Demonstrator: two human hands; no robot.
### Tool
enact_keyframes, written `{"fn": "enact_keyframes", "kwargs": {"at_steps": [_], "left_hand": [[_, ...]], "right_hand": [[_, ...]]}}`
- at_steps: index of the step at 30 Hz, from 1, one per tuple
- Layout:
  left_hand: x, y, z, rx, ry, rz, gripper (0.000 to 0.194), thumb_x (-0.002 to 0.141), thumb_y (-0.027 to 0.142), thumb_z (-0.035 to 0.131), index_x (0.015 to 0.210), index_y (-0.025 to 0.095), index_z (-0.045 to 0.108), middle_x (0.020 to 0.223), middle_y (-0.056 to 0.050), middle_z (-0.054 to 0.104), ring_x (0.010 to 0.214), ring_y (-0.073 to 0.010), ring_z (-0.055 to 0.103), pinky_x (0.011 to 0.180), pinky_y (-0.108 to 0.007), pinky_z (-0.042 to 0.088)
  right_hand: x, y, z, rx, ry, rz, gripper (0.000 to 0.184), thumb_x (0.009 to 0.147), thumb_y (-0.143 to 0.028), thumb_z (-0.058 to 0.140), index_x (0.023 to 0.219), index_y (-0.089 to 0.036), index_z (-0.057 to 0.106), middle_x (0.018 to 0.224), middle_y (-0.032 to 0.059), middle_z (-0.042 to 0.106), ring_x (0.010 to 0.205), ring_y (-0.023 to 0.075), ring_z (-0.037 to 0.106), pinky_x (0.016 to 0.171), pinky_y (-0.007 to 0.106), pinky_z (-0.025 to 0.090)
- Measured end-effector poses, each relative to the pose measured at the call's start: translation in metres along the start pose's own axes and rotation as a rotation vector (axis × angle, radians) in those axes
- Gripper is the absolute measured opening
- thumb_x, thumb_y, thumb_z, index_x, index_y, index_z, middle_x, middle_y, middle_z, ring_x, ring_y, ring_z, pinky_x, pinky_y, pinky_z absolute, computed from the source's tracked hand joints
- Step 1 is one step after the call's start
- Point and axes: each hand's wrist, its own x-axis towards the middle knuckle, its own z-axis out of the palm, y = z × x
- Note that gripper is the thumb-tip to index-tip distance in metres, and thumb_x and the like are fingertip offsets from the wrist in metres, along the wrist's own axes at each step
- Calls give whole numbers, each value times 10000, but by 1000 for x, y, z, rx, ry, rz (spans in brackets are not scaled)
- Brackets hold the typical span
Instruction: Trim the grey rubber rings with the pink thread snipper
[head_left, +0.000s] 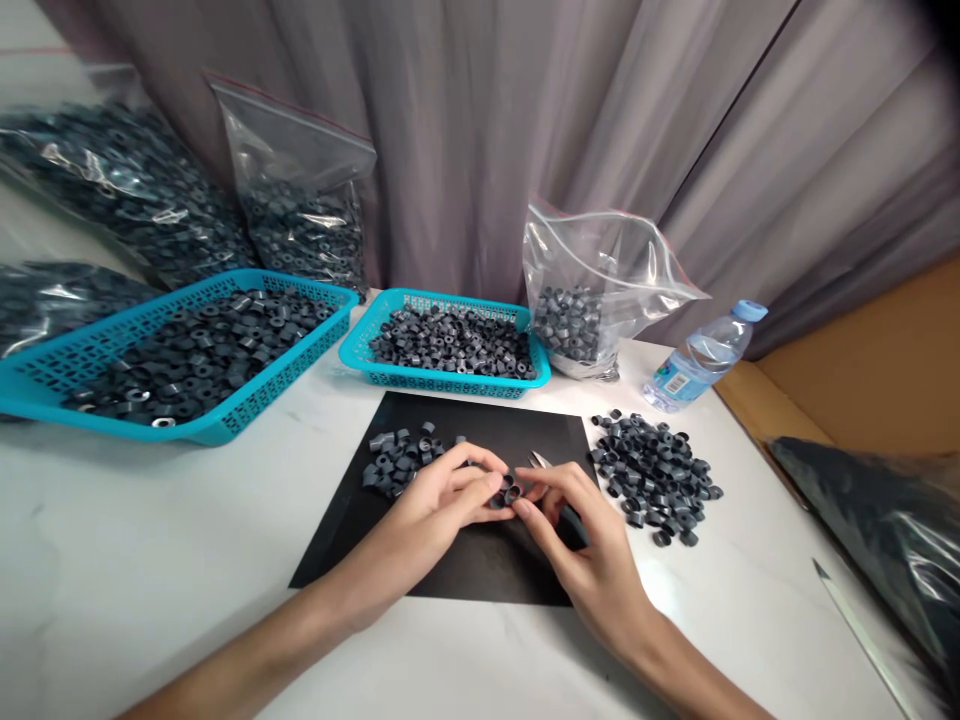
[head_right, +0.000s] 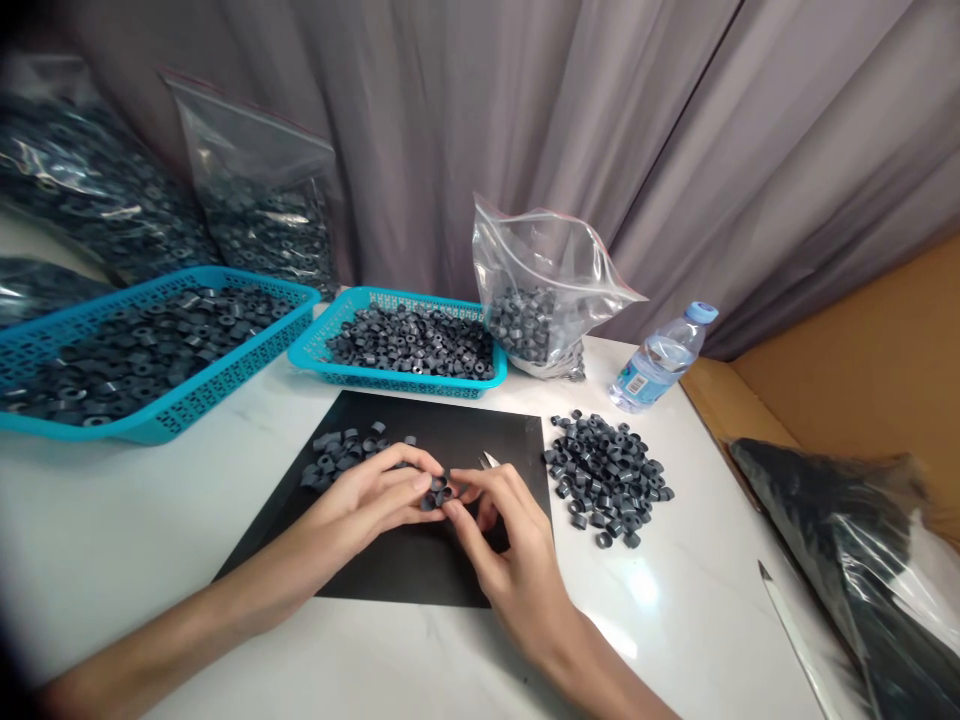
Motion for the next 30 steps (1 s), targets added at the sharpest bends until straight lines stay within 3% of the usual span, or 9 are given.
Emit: {"fn": "enact_keyframes", "kwargs": {"at_steps": [5, 12, 23, 30], "left_hand": [[-2, 3, 2, -132, 5, -29, 148, 973, 359, 537, 1001, 222, 584, 1141, -25, 712, 1140, -234, 676, 1076, -373, 463], [-3, 5, 3, -239, -10, -95, 127, 967, 308, 549, 1029, 205, 589, 1056, -54, 753, 1129, -254, 683, 1023, -398, 504], [-8, 6, 6, -246, -27, -97, 146, 947, 309, 579, 1049, 205, 596, 1048, -70, 757, 1148, -272, 673, 1034, -427, 492], [-8, 3, 4, -148, 6, -98, 170, 937, 343, 593, 1066, 232, 590, 1080, -43, 754, 1154, -235, 667, 1047, -369, 476]], "right_hand": [[-1, -2, -1, -8, -36, -8, 271, 997, -239, 529, 1252, -255, 618, 970, 45, 590, 754, 157, 561, 719, 315, 491], [1, -4, -1, -41, -47, -20, 322, 929, -297, 653, 1248, -271, 616, 936, 32, 568, 758, 170, 537, 720, 322, 500], [0, -4, -1, -81, -25, -50, 323, 913, -281, 674, 1227, -266, 602, 906, 22, 552, 747, 166, 553, 701, 319, 511], [-3, -3, -1, -108, -59, -56, 333, 941, -255, 620, 1270, -271, 565, 930, 26, 551, 758, 167, 557, 715, 322, 515]]}}
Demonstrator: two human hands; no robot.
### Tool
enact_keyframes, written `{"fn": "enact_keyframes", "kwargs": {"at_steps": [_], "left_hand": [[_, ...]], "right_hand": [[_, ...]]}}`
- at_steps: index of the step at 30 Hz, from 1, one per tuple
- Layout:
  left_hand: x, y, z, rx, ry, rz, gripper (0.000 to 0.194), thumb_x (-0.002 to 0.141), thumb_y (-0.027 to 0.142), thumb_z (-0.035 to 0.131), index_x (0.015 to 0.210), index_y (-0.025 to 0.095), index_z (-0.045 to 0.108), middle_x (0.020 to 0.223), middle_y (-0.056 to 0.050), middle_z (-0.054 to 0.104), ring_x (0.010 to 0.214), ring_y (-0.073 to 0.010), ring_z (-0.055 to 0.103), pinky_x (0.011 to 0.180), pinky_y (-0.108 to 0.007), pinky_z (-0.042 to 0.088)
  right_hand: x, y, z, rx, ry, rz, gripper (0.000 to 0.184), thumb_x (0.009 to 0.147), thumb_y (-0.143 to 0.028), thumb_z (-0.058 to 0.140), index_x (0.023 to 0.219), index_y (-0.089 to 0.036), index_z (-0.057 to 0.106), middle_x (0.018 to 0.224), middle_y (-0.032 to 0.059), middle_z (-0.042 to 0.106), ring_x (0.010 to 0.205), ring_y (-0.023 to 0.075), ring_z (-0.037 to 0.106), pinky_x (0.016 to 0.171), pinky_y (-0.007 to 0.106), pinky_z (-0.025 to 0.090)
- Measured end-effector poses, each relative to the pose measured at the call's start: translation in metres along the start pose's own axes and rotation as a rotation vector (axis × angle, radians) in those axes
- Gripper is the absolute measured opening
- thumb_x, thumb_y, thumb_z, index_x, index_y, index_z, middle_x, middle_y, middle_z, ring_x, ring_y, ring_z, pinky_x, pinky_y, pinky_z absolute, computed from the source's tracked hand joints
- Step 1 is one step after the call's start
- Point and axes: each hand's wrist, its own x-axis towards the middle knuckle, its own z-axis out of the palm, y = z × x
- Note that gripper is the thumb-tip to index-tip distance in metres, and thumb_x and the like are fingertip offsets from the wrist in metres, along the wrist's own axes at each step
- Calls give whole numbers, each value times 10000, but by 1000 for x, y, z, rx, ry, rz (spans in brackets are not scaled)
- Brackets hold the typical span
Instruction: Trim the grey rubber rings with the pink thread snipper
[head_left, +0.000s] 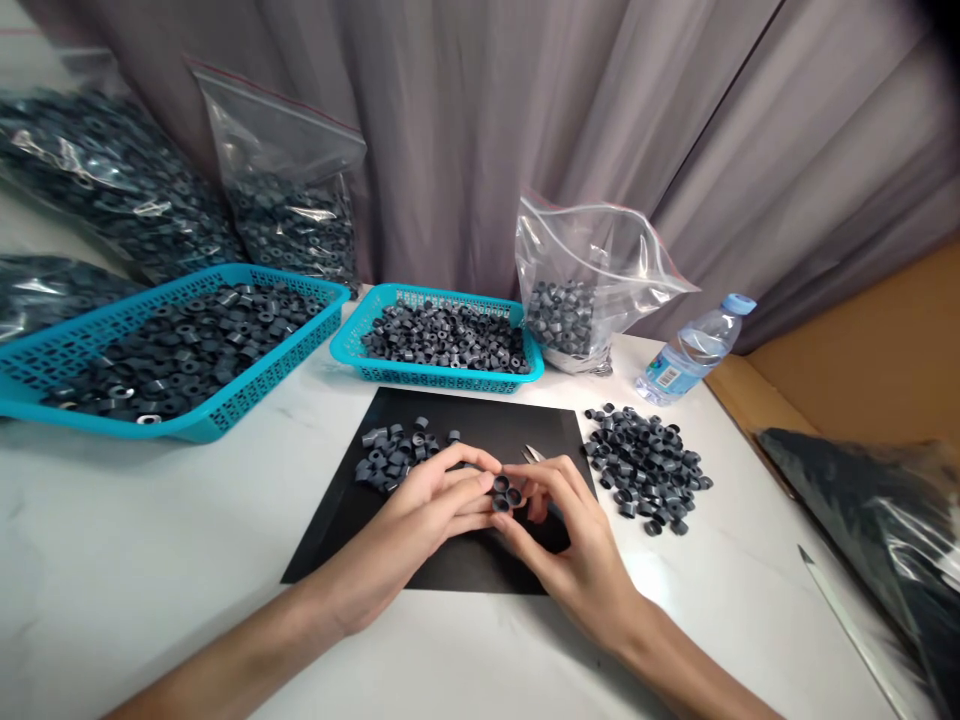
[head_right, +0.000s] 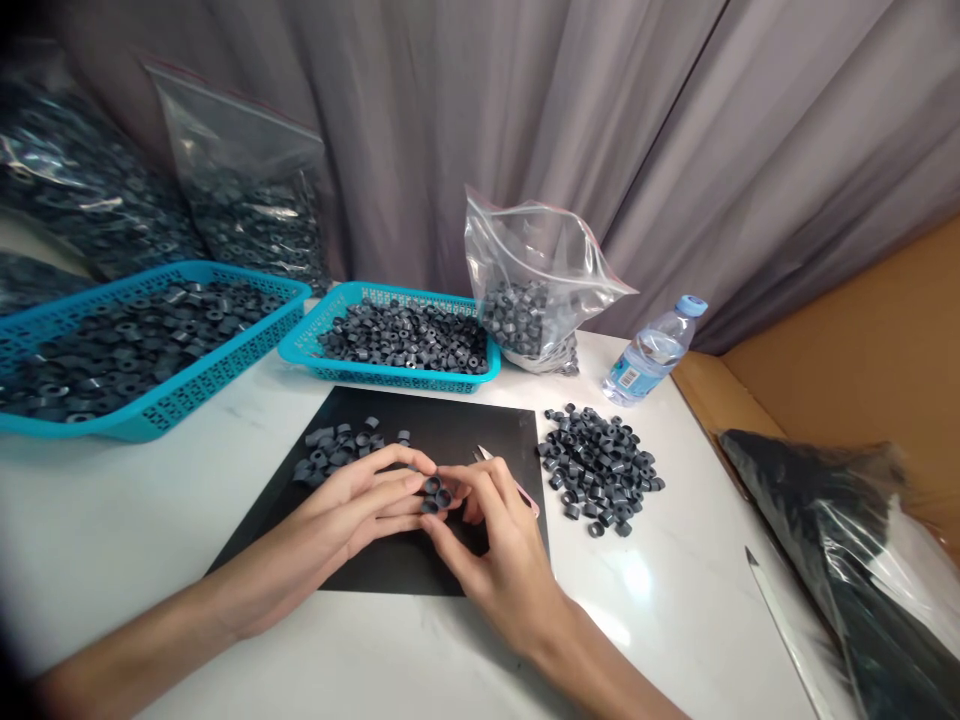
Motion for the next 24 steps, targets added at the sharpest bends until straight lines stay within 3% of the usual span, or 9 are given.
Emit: {"fn": "enact_keyframes", "kwargs": {"at_steps": [8, 13, 24], "left_hand": [[2, 0, 0, 42, -12, 7, 210, 955, 369, 564, 1108, 228, 591, 1114, -48, 746, 1135, -233, 676, 1042, -373, 487], [3, 0, 0, 134, -47, 55, 247, 917, 344, 637, 1116, 199, 618, 1116, -70, 747, 1075, -226, 699, 964, -319, 527], [7, 0, -3, 122, -16, 72, 242, 907, 337, 641, 1088, 178, 657, 1079, -82, 752, 1094, -259, 696, 966, -344, 544]], "right_hand": [[1, 0, 1, 37, 23, 9, 241, 945, -236, 623, 1178, -242, 561, 879, 9, 530, 758, 163, 551, 706, 313, 488], [1, 1, 1, 36, 19, 9, 197, 953, -276, 628, 1138, -239, 571, 886, 10, 547, 737, 154, 551, 690, 305, 488], [0, 0, 3, 28, -14, 17, 228, 966, -236, 591, 1192, -241, 555, 949, 40, 564, 755, 164, 543, 674, 309, 498]]}}
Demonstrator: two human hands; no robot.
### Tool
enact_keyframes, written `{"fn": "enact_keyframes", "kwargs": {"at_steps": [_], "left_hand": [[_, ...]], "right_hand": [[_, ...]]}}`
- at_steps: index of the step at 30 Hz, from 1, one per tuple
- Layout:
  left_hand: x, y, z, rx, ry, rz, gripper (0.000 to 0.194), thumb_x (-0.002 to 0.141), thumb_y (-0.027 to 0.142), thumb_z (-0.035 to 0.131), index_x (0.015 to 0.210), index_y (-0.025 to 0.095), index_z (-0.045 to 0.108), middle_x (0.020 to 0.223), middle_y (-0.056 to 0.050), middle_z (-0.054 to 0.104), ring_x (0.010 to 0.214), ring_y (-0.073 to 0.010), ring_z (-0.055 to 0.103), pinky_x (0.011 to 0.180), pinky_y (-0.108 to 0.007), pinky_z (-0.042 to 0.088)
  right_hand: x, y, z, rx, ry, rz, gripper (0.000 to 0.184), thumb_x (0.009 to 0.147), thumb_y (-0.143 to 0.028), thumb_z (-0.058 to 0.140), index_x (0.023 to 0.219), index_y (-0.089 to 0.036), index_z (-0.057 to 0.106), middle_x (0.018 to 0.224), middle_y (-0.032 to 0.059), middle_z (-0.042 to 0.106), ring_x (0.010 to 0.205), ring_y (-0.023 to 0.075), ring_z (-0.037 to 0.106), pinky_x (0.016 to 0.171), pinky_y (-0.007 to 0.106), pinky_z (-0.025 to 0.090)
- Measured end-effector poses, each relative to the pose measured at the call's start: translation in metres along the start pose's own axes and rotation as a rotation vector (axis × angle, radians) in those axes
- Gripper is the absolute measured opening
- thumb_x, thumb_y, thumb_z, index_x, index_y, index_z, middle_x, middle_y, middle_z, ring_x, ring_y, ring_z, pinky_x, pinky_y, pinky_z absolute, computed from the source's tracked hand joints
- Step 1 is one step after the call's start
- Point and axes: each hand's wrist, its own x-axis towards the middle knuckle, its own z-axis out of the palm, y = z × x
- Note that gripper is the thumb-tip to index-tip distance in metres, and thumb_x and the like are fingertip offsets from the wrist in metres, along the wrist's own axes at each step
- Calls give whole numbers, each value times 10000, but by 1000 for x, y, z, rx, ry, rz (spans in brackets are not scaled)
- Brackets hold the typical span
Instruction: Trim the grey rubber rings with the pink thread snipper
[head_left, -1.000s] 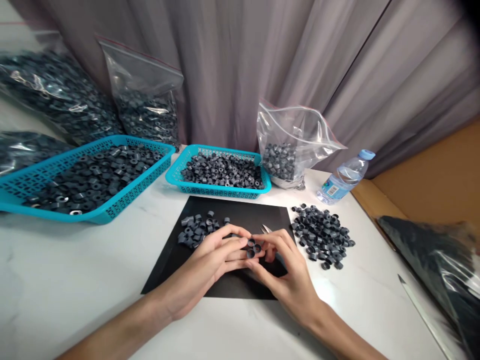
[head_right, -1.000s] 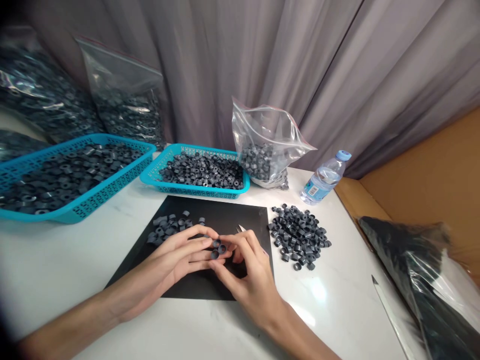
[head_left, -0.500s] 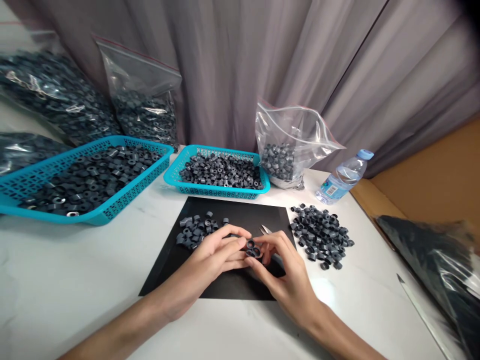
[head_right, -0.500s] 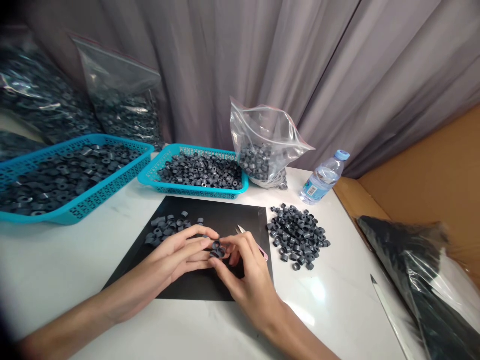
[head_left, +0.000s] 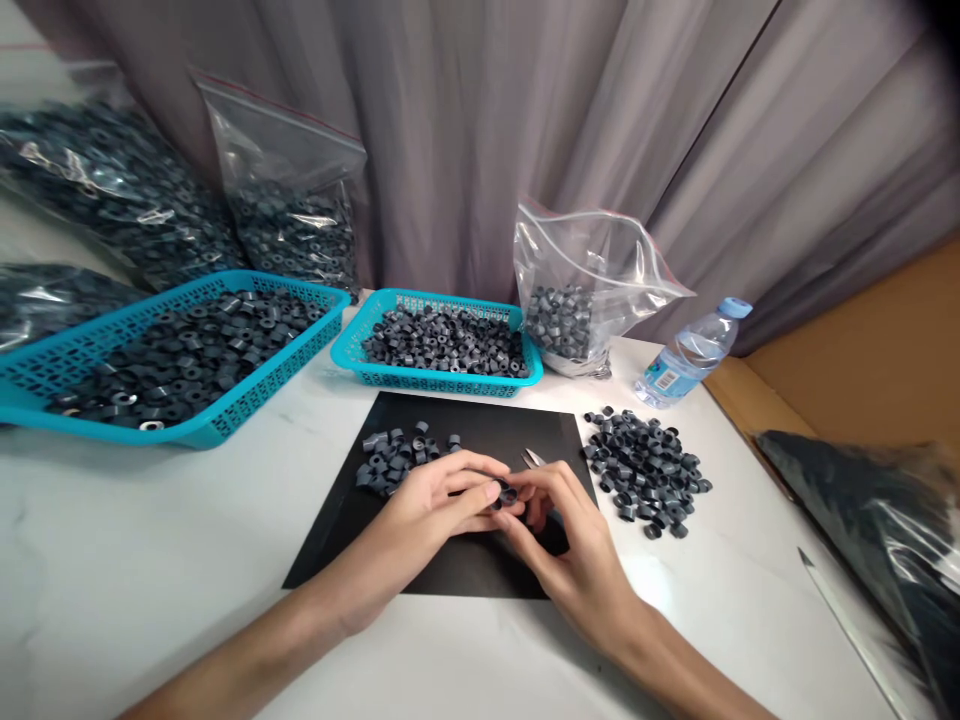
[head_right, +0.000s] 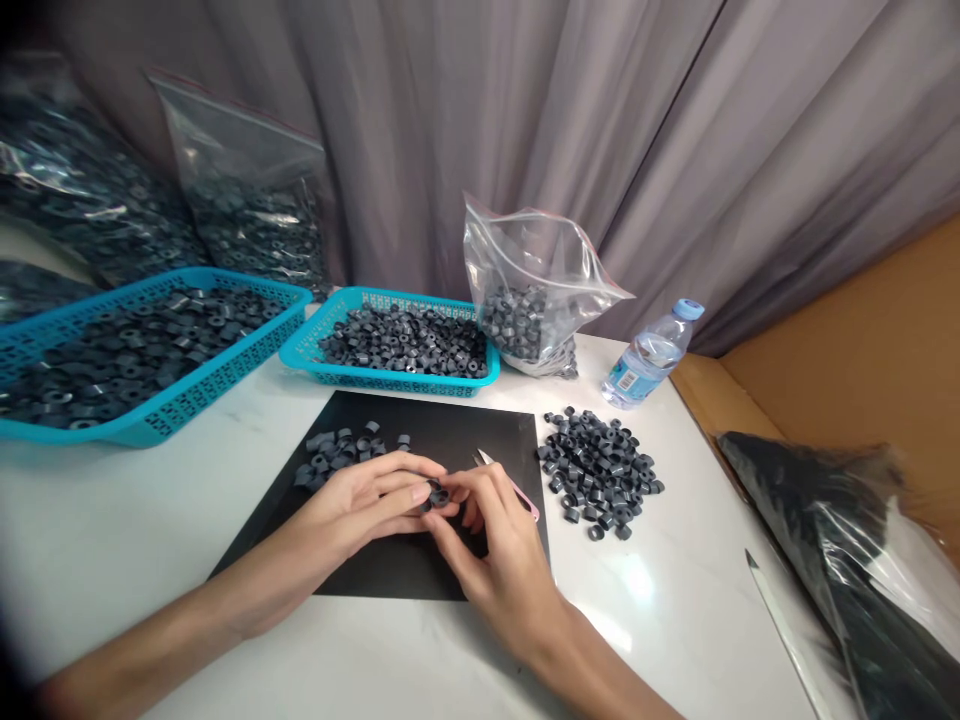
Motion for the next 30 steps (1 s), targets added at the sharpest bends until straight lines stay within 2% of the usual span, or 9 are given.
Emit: {"fn": "enact_keyframes", "kwargs": {"at_steps": [5, 9, 19, 24, 30], "left_hand": [[0, -1, -1, -15, 21, -19, 233, 974, 343, 529, 1092, 193, 662, 1165, -68, 727, 1091, -242, 698, 991, -341, 535], [-1, 0, -1, 7, 35, -27, 262, 985, 374, 507, 1098, 195, 661, 1175, -65, 718, 1083, -242, 700, 1006, -351, 527], [1, -2, -4, 52, -38, 19, 210, 935, 316, 606, 1079, 166, 628, 1054, -74, 741, 1087, -255, 692, 1001, -383, 542], [-2, 1, -3, 11, -3, -14, 242, 964, 371, 553, 1080, 172, 629, 1133, -75, 711, 1115, -250, 682, 1015, -366, 532], [5, -2, -8, 94, -34, -7, 236, 864, 268, 698, 1072, 186, 624, 1041, -50, 731, 1049, -230, 704, 975, -332, 536]], "right_hand": [[0, 0, -1, -4, 11, -16, 200, 979, -195, 549, 1176, -230, 564, 942, 39, 573, 752, 159, 554, 685, 307, 499], [0, 0, -1, 4, 11, -23, 195, 980, -193, 551, 1171, -230, 558, 938, 35, 570, 754, 160, 552, 688, 306, 495], [-2, 2, 0, 10, -9, -10, 184, 987, -194, 545, 1166, -233, 561, 938, 29, 557, 757, 155, 552, 683, 303, 487], [-1, 3, 2, 17, 0, -15, 186, 982, -190, 553, 1164, -227, 562, 940, 30, 556, 760, 154, 547, 685, 303, 485], [-2, 5, 3, 29, 11, -8, 201, 974, -188, 571, 1167, -242, 554, 912, 14, 564, 727, 148, 530, 655, 295, 477]]}}
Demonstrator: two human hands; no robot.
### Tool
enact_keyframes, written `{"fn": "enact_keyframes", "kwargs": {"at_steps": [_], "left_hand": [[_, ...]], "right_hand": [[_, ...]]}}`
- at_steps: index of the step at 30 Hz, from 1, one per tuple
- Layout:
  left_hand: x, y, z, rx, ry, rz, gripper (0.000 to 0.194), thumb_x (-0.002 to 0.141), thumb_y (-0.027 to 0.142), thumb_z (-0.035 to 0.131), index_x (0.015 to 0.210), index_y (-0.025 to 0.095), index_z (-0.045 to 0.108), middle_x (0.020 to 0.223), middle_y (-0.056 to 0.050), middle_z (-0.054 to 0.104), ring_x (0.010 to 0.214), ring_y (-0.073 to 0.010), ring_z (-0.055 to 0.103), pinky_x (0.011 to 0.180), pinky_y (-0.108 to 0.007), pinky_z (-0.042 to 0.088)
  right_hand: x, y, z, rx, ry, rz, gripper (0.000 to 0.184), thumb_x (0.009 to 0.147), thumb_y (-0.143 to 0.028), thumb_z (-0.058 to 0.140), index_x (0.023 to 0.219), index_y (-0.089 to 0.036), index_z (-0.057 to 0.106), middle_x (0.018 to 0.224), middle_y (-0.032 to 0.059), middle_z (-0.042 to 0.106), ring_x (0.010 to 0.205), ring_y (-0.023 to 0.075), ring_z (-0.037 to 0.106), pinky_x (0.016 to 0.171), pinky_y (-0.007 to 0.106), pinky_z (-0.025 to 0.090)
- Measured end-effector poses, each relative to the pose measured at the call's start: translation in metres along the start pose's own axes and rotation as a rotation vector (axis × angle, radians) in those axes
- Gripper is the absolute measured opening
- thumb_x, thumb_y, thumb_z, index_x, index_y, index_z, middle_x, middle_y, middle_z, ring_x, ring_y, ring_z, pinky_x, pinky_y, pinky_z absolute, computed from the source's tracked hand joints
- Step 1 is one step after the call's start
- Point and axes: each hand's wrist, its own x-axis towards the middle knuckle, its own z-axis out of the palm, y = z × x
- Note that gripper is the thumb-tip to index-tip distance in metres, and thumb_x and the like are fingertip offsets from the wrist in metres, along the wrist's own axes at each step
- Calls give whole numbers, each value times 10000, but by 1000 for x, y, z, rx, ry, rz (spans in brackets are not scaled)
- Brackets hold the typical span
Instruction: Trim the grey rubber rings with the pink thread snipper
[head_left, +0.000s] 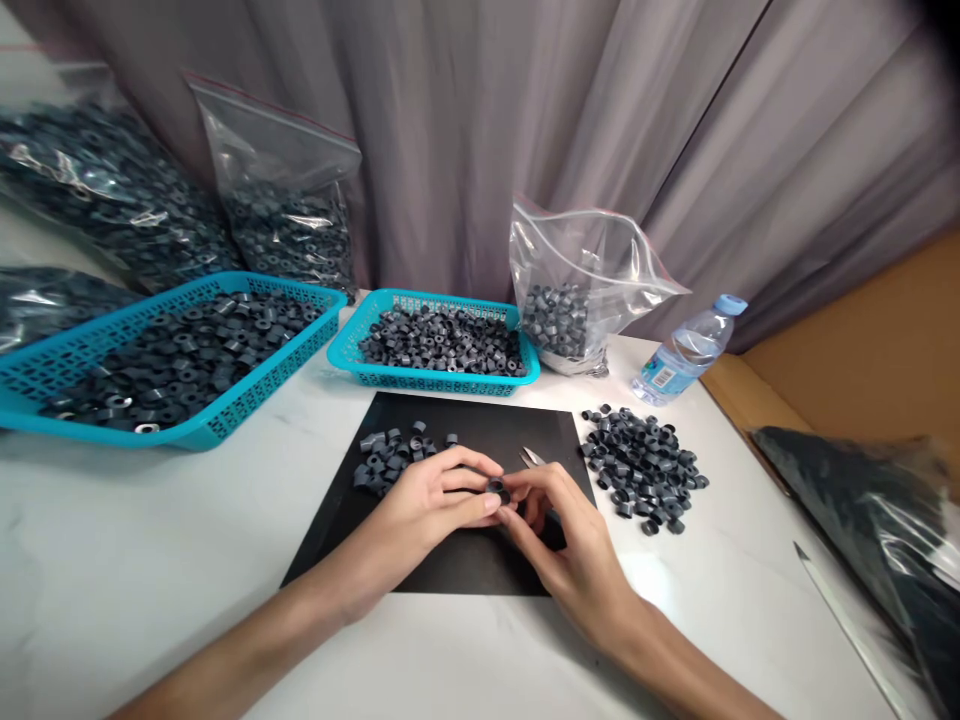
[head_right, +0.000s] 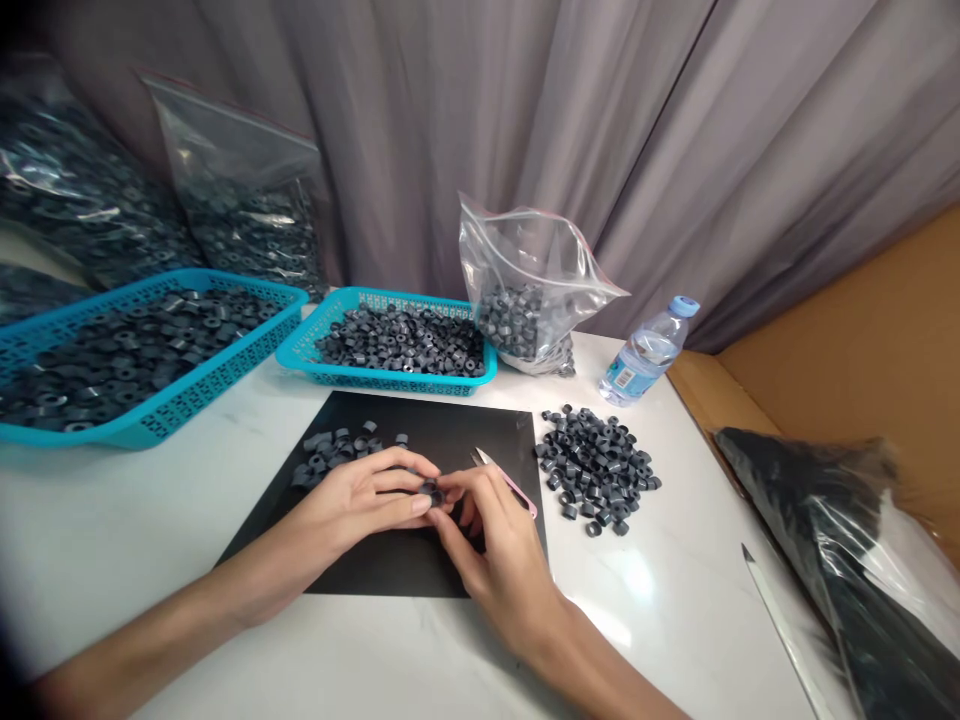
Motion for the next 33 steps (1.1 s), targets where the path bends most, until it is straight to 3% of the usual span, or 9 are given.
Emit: {"fn": "enact_keyframes", "kwargs": {"at_steps": [11, 16, 22, 29, 33], "left_hand": [[2, -2, -1, -31, 20, 3, 257, 845, 282, 723, 1060, 183, 623, 1038, -47, 723, 1020, -233, 715, 995, -371, 544], [-1, 3, 2, -121, 50, -30, 258, 934, 395, 602, 1074, 185, 655, 1123, -57, 702, 1079, -249, 694, 1040, -393, 526], [-3, 7, 4, -220, 72, -22, 258, 953, 371, 564, 1079, 179, 682, 1158, -69, 688, 1121, -274, 670, 1027, -409, 535], [-1, 5, 0, -14, -59, -10, 397, 818, 250, 755, 1192, 240, 623, 1167, -36, 701, 1182, -232, 638, 1050, -349, 487], [3, -3, 0, -12, -60, 47, 389, 796, 205, 765, 1155, 230, 617, 1113, -32, 710, 1105, -211, 677, 978, -320, 528]], "right_hand": [[2, 0, 1, -54, 42, 2, 155, 979, -187, 555, 1126, -228, 582, 981, 46, 588, 827, 172, 576, 665, 293, 496], [2, -1, -2, -78, 57, -15, 137, 979, -195, 563, 1109, -231, 590, 958, 44, 595, 832, 183, 562, 654, 300, 483], [3, -3, -3, -62, 59, -15, 149, 982, -187, 557, 1120, -232, 588, 952, 43, 594, 819, 183, 556, 651, 305, 477], [2, -1, -3, -38, 71, 2, 152, 985, -182, 545, 1122, -230, 591, 955, 45, 583, 821, 179, 554, 647, 300, 479], [2, -1, -3, -35, 78, 2, 150, 985, -182, 542, 1121, -224, 589, 956, 46, 580, 819, 175, 552, 648, 299, 479]]}}
